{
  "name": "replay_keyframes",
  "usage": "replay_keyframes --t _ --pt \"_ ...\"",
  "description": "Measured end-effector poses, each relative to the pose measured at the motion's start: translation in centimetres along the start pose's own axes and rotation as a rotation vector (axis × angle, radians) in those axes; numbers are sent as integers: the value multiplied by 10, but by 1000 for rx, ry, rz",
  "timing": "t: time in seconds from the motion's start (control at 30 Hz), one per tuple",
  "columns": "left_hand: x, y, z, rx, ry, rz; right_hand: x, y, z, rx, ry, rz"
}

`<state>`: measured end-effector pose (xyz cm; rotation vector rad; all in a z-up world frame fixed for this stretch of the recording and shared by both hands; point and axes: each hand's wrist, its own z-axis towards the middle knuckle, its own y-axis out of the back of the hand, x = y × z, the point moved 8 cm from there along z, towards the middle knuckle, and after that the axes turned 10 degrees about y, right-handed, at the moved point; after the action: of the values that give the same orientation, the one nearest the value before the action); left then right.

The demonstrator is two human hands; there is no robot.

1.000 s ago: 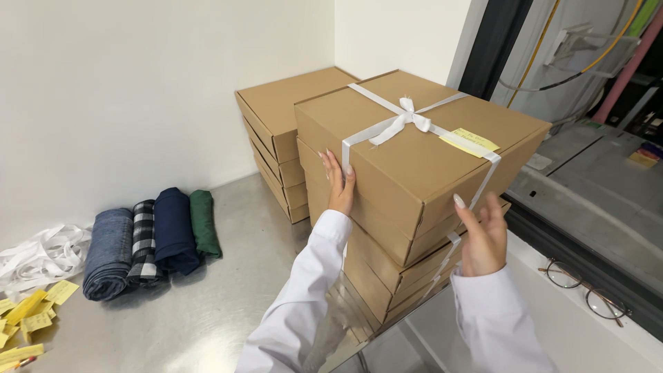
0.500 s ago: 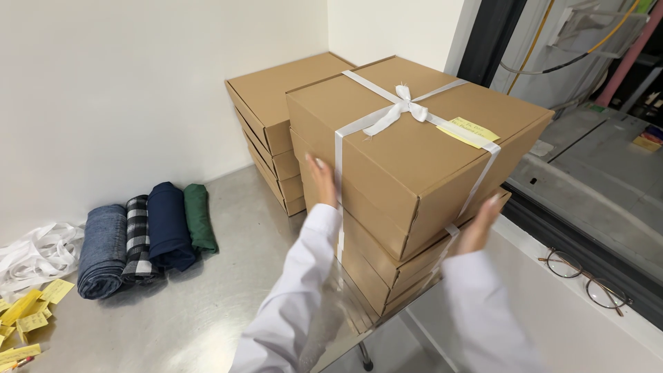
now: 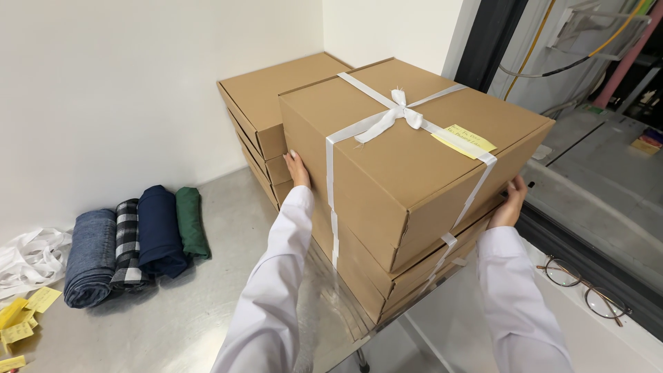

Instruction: The person writes on a yellow sticky note with a pencil and places it on a cardboard box tied with a white ribbon. Then, the person wraps a folded green garment in a clear plastic bag and places it into an open cardboard box.

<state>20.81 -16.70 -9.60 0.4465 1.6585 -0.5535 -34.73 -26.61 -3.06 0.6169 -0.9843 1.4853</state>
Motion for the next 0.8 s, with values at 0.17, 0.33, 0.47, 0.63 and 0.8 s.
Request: replay_keyframes --t 0.17,0.33,0.47,0.63,0.8 --pt "3 -2 25 -88 32 -45 3 -5 -4 4 -4 24" --pt "-24 1 -35 -67 41 -44 -11 5 2 -24 46 126" --pt "-1 -3 -16 -27 32 -8 -13 6 -2 -70 79 164" --pt "10 -7 -13 -14 7 64 -39 9 -23 -109 63 32" --pt "23 -15 -43 24 -77 11 36 -32 -92 -150 136 -114"
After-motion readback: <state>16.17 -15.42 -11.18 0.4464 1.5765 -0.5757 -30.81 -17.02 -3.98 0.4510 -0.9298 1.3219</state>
